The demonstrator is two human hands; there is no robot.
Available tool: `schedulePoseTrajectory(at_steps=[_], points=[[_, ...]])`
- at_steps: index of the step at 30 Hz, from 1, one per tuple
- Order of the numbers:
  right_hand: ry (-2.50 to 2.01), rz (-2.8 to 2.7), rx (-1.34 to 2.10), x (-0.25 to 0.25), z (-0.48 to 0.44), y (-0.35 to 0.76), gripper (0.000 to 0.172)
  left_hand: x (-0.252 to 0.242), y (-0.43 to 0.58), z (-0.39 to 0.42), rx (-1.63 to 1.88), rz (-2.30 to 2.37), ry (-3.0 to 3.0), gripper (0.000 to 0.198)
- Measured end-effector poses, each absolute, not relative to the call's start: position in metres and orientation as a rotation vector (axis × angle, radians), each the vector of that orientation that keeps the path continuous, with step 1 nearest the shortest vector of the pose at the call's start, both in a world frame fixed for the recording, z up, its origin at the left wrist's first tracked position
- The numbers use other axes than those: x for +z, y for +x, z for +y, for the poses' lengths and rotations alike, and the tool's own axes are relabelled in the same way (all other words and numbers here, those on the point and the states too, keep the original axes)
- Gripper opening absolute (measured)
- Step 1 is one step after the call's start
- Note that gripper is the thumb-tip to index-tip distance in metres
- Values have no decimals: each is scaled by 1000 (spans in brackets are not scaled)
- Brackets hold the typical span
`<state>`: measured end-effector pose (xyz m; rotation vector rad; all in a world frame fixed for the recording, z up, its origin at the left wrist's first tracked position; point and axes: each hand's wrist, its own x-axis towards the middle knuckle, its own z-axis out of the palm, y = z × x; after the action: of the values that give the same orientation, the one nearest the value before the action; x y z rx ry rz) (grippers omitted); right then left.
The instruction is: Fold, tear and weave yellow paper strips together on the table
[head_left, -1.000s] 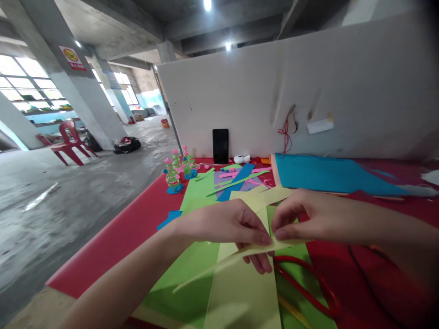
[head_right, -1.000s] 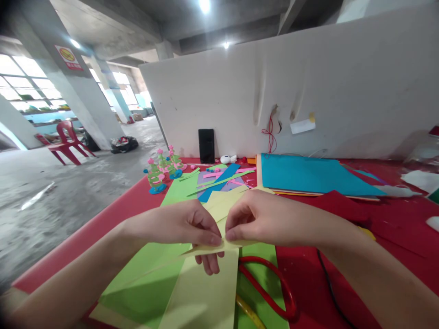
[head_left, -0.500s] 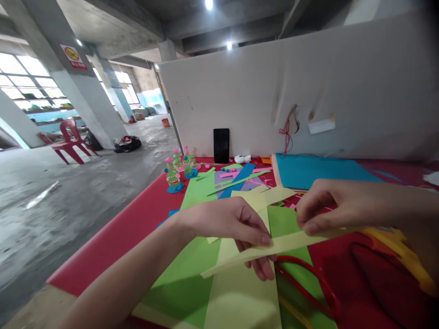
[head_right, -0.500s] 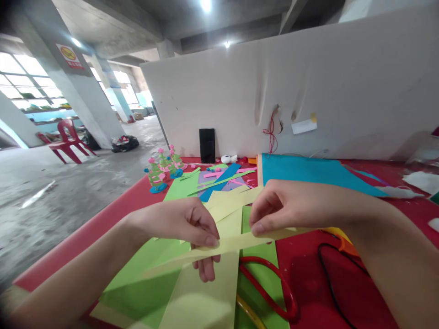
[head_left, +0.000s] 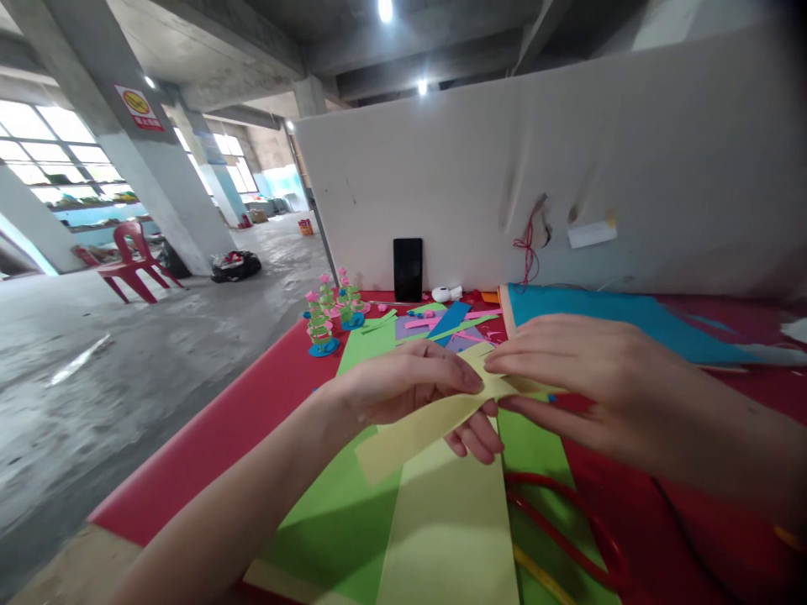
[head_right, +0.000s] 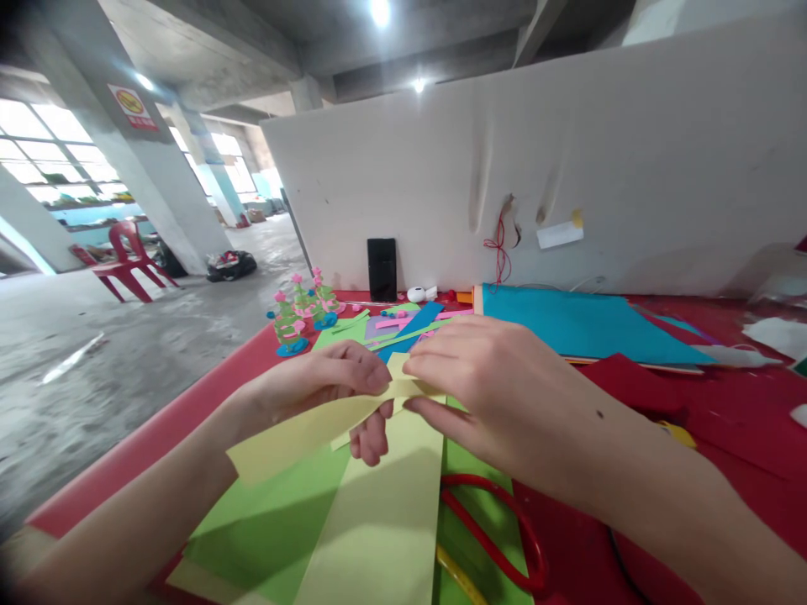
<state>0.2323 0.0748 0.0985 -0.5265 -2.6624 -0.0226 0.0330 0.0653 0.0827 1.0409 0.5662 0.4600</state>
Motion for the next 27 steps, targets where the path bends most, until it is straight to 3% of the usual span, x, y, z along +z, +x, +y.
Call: schedulePoseTrajectory(at_steps=[4,8,16,21,27], points=[[-674,-2612,150,100,73,229,22,77,29,71,508,535,1154,29],[-912,-2510,676,107,70,227,21,74,30,68,817,742,1484,20],[-875,-2306,1383,105,75,221,15,74,41,59,929,754,1788,12],[-723,-2266,1583,102,76,221,19,70,40,60,960,563,1638,14],[-751,-2319,1554,107,71,222,19,69,40,56,995,576,1663,20]])
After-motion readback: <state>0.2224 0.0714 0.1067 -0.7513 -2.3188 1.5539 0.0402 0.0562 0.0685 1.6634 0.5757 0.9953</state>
